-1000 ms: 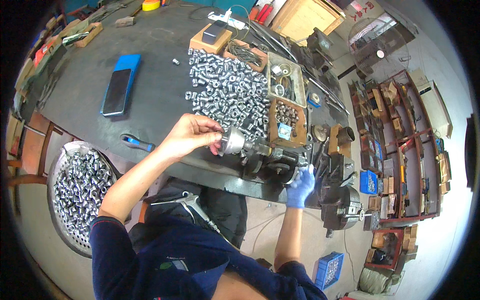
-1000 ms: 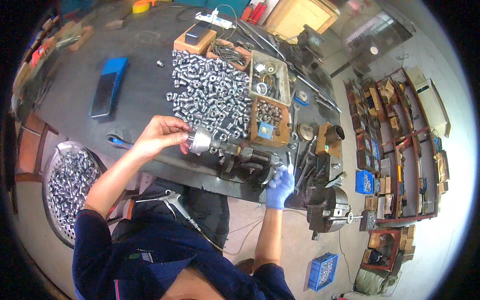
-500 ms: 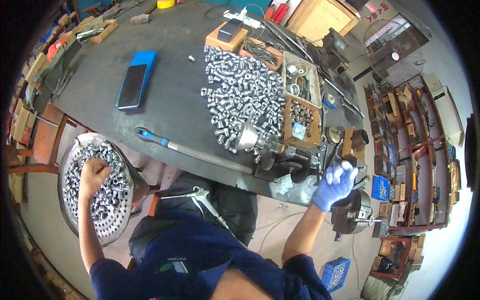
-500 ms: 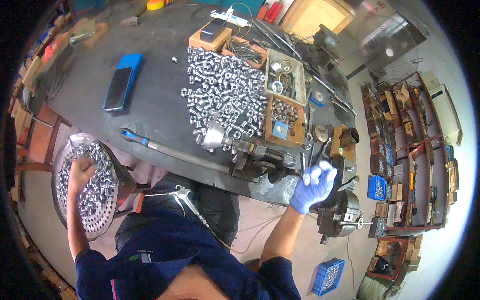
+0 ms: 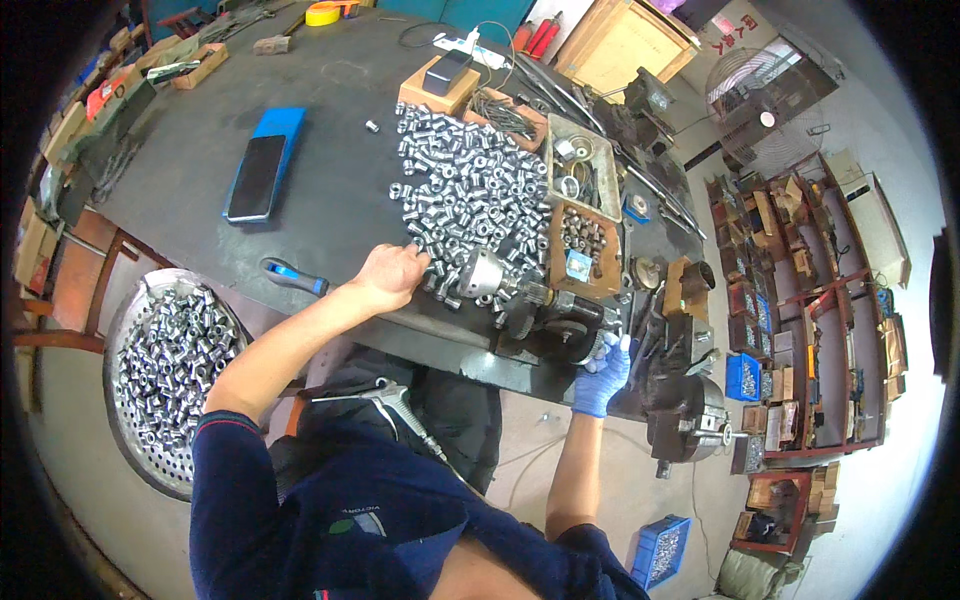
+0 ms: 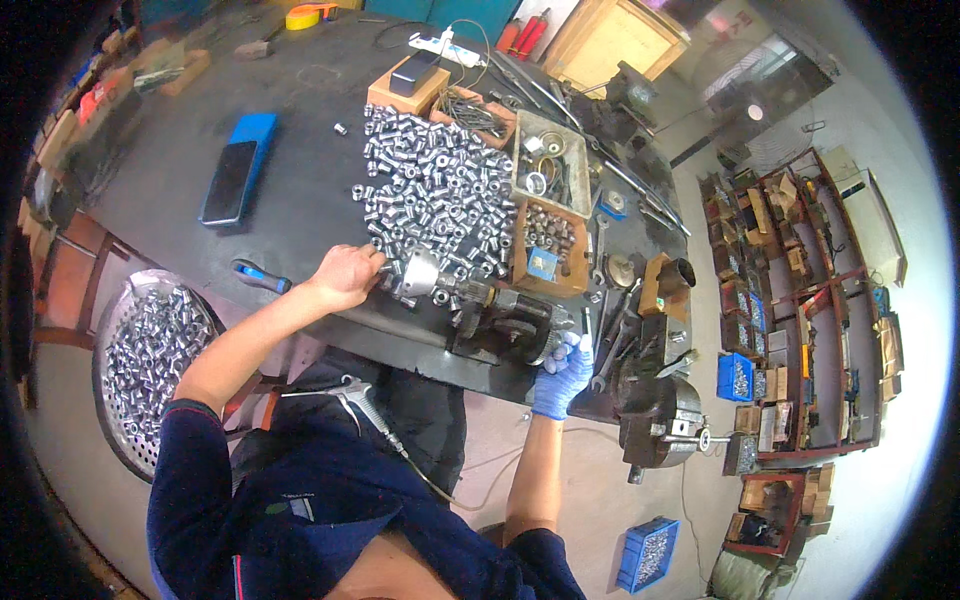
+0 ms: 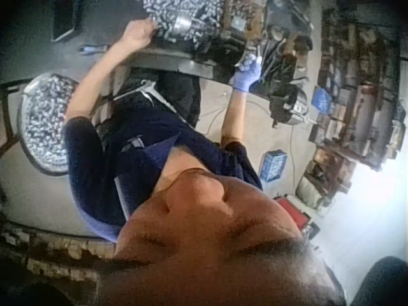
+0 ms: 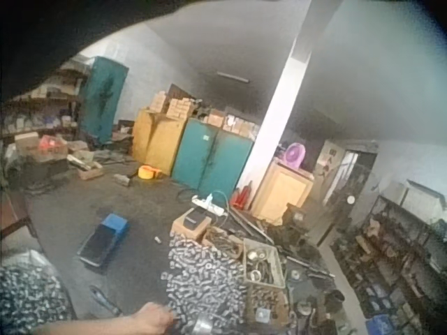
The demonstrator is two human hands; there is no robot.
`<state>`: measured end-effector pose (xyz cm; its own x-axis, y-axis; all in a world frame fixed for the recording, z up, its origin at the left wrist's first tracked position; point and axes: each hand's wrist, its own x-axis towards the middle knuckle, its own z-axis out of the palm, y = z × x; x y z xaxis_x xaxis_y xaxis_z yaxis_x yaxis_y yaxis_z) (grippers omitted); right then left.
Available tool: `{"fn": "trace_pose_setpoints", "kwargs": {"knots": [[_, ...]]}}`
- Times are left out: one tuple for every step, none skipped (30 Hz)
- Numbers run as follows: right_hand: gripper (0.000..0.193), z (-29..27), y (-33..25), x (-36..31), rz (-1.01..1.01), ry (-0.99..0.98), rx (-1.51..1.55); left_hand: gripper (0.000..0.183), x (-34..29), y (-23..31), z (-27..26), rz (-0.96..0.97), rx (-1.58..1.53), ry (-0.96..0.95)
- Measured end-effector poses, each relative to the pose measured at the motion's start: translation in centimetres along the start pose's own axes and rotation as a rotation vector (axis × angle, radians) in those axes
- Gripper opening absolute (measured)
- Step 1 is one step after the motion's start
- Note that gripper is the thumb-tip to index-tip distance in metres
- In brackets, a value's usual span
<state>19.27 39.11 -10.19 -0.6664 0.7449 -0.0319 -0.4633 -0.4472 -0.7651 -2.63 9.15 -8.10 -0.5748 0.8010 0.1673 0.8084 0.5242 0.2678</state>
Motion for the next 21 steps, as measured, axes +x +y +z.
{"fn": "trace_pose_setpoints", "kwargs": {"knots": [[0.028, 0.1, 0.1, -0.2, -0.009, -0.017, -0.006, 0.016, 0.3, -0.2, 0.5, -0.004, 0.036, -0.001], [0.029, 0.2, 0.0, -0.3, -0.006, 0.007, -0.011, 0.017, 0.3, -0.5, 0.9, 0.004, 0.038, 0.008], [0.029, 0.1, -0.1, -0.5, 0.008, -0.015, 0.02, 0.018, 0.2, -0.7, 1.1, 0.014, 0.04, 0.013], [0.029, 0.0, -0.1, -0.5, 0.023, -0.038, 0.051, 0.019, 0.0, -0.9, 1.1, 0.024, 0.043, 0.018], [0.029, -0.1, -0.2, -0.6, 0.039, -0.063, 0.082, 0.02, -0.3, -1.1, 1.3, -0.023, -0.027, 0.066], [0.029, -0.2, -0.2, -0.6, 0.047, -0.06, 0.092, 0.021, -0.8, -1.0, 1.0, -0.072, -0.099, 0.116], [0.03, -0.1, -0.3, -0.8, 0.047, -0.052, 0.083, 0.023, -1.2, -0.5, -0.1, -0.12, -0.17, 0.166], [0.03, 0.1, -0.3, -0.9, 0.047, -0.045, 0.075, 0.026, -1.7, -0.2, -1.4, -0.222, -0.439, 0.1], [0.03, 0.3, -0.5, -1.0, 0.049, -0.04, 0.064, 0.026, -2.0, 0.2, -2.4, -0.22, -0.744, 0.108], [0.031, 0.1, -0.3, -0.9, 0.052, -0.038, 0.066, 0.025, -2.2, 0.6, -2.9, -0.215, -1.051, 0.111], [0.032, -0.1, -0.4, -0.9, 0.061, -0.03, 0.062, 0.025, -2.4, 1.1, -3.5, -0.205, -1.359, 0.114], [0.032, 0.1, -0.5, -0.9, 0.07, -0.023, 0.057, 0.023, -2.4, 1.7, -4.7, -0.114, -1.41, 0.132], [0.033, 0.3, -0.6, -1.0, 0.076, -0.016, 0.053, 0.023, -2.3, 2.5, -5.6, -0.086, -1.507, 0.119], [0.033, 0.4, -0.6, -1.0, 0.089, -0.018, 0.069, 0.022, -2.1, 3.0, -6.4, -0.071, -1.537, 0.105], [0.034, 0.4, -0.6, -0.9, 0.098, -0.021, 0.087, 0.022, -1.9, 3.3, -6.8, -0.051, -1.564, 0.091], [0.034, 0.5, -0.6, -0.9, 0.106, -0.022, 0.105, 0.022, -1.6, 3.4, -6.7, -0.06, -1.569, 0.099], [0.033, 0.6, -0.6, -0.9, 0.106, -0.019, 0.091, 0.022, -1.2, 3.3, -6.4, -0.068, -1.575, 0.106], [0.032, 0.7, -0.5, -0.9, 0.106, -0.013, 0.083, 0.022, -0.9, 3.3, -6.3, -0.077, -1.575, 0.11], [0.031, 0.7, -0.5, -0.9, 0.106, -0.007, 0.074, 0.021, -0.7, 3.2, -6.1, -0.074, -1.574, 0.104], [0.032, 0.6, -0.6, -0.8, 0.088, 0.021, 0.061, 0.021, -0.6, 3.2, -5.9, -0.07, -1.573, 0.098], [0.032, 0.6, -0.6, -1.0, 0.072, 0.031, 0.039, 0.021, -0.6, 3.1, -5.8, -0.067, -1.572, 0.092]]}}
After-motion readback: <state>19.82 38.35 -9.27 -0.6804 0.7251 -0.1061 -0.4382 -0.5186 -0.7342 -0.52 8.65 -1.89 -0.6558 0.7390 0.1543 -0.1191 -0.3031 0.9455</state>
